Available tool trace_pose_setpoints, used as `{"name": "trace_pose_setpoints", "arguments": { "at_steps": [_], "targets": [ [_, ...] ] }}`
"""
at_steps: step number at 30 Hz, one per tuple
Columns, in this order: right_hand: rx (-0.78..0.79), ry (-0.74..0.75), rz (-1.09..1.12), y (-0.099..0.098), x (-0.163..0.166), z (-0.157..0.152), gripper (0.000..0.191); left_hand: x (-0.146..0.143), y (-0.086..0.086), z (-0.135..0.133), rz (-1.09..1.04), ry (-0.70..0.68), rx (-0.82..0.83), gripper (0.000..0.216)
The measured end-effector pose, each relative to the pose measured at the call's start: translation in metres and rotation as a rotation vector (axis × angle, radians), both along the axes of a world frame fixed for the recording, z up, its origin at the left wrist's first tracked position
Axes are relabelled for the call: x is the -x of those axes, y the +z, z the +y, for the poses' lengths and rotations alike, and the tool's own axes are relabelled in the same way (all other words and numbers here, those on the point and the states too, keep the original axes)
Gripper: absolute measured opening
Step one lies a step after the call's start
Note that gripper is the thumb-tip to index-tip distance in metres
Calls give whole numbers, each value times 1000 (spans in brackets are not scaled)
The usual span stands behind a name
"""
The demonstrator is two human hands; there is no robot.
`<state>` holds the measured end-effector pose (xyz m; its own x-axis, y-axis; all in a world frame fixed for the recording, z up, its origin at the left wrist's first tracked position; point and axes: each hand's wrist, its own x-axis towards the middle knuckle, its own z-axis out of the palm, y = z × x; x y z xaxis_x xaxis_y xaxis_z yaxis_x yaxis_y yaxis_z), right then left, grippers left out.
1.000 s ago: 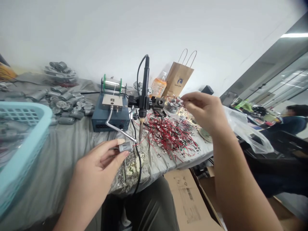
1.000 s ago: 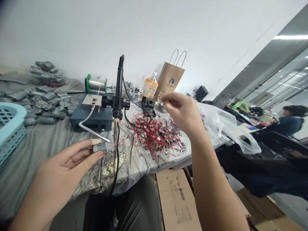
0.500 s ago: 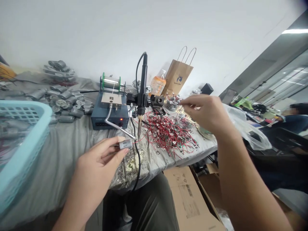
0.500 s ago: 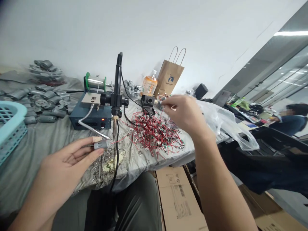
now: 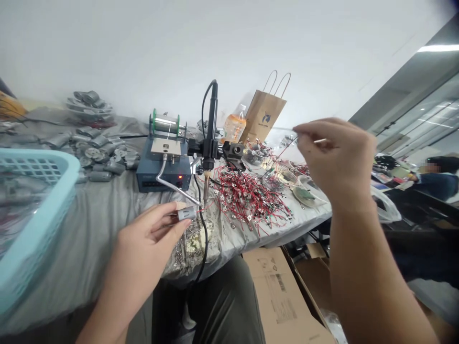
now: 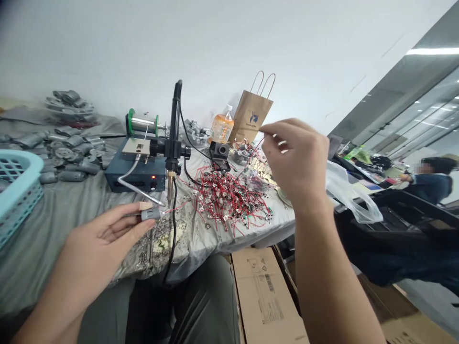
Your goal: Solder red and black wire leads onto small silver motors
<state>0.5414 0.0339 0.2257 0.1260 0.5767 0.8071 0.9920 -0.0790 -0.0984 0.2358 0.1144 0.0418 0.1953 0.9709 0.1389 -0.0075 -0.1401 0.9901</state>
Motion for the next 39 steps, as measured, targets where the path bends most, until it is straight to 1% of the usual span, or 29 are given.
{"name": "trace_pose_setpoints", "arguments": {
  "at_steps": [3, 6, 10, 13, 17, 18, 20, 22, 24, 25, 27, 30, 32, 35, 39],
  "targets": [
    [79, 15, 21, 1, 0, 1, 25, -1, 0, 0, -4, 3, -1, 35],
    [105, 26, 57, -1, -1, 2, 26, -1, 1, 0, -16, -7, -1, 35],
    [177, 59, 116, -3, 1, -3, 24, -1, 1, 1, -17, -16, 0, 35],
    [127, 58, 138, 0, 6, -9, 25, -1, 0, 0, -11, -14, 1, 35],
    [77, 34, 169, 5, 17, -15, 21, -1, 0, 0, -16, -25, -3, 34],
    [44, 15, 184, 5, 20, -17, 21, -2, 0, 0, -20, -29, -5, 33],
    [-13, -6, 236, 0, 26, -23, 15, -2, 0, 0, -28, -35, -11, 31],
    [-65, 7, 312, -13, 32, -30, 8, -2, 1, 0, -30, -37, -18, 30],
    [-96, 61, 418, -33, 39, -37, 6, -1, 0, 0, -24, -36, -26, 29],
    [-109, 111, 478, -46, 43, -39, 5, 0, 0, 0, -18, -36, -32, 28],
    [-195, 275, 611, -74, 51, -40, 4, 1, 0, 0, -3, -37, -46, 27],
    [-282, 510, 842, -111, 63, -33, 14, -1, 3, 0, 19, -30, -68, 23],
    [-292, 592, 925, -131, 70, -25, 17, -3, 8, 0, 17, -22, -76, 19],
    [-242, 603, 965, -153, 75, -14, 18, -7, 16, 0, -18, -26, -71, 16],
    [-186, 602, 969, -175, 77, -1, 16, -8, 22, -3, -17, -1, -59, 18]
  ]
}}
